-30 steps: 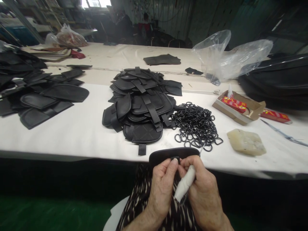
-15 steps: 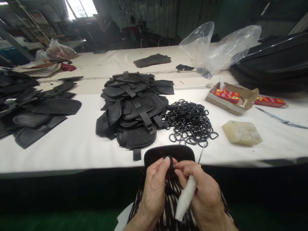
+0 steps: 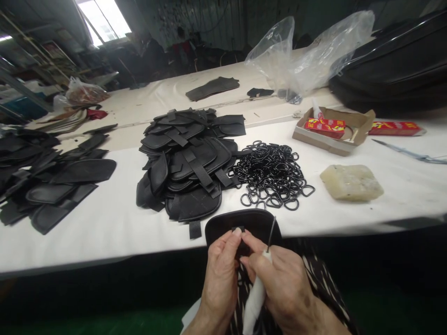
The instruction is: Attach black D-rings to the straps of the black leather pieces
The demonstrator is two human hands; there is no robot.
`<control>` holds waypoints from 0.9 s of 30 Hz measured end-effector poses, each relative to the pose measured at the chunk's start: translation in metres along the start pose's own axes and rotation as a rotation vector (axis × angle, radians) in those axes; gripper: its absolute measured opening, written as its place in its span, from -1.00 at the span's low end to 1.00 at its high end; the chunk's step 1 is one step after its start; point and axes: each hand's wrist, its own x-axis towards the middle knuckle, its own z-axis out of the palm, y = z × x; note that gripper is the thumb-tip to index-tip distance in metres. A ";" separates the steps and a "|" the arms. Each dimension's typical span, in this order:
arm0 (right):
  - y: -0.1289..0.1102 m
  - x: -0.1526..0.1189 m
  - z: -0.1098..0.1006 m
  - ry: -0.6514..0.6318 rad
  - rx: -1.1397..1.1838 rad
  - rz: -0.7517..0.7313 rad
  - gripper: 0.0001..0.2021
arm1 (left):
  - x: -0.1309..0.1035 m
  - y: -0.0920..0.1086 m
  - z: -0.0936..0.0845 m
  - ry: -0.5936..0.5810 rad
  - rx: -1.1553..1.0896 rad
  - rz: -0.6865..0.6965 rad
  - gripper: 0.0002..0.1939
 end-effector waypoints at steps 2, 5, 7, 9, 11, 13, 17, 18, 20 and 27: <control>0.000 0.002 0.000 0.013 0.009 -0.004 -0.90 | 0.000 -0.001 0.000 0.014 0.002 -0.015 -0.80; 0.000 0.001 0.000 0.021 0.014 0.007 -0.89 | 0.001 -0.002 -0.002 0.016 0.009 -0.020 -0.79; 0.000 -0.001 0.001 0.015 0.025 0.023 -0.89 | 0.001 -0.001 -0.003 0.007 0.018 -0.025 -0.79; 0.001 -0.002 0.001 0.011 0.036 0.030 -0.88 | 0.001 0.000 -0.003 0.001 0.026 -0.032 -0.78; 0.000 -0.003 0.002 0.015 0.036 0.031 -0.87 | 0.000 0.002 -0.002 0.003 0.029 -0.040 -0.77; -0.001 -0.002 0.002 0.018 0.042 0.039 -0.86 | -0.001 0.004 0.000 0.021 0.026 -0.049 -0.78; 0.000 0.001 -0.001 0.026 0.098 0.074 -0.84 | 0.001 0.006 0.003 0.018 -0.001 -0.054 -0.81; 0.001 0.002 -0.002 0.026 0.108 0.082 -0.84 | 0.001 0.006 0.004 0.004 -0.014 -0.049 -0.82; 0.004 0.002 -0.004 0.037 0.109 0.091 -0.86 | 0.001 0.006 0.004 -0.027 -0.041 -0.029 -0.83; 0.007 0.003 -0.005 0.019 0.100 0.118 -0.88 | -0.001 0.007 0.004 -0.035 -0.063 -0.024 -0.86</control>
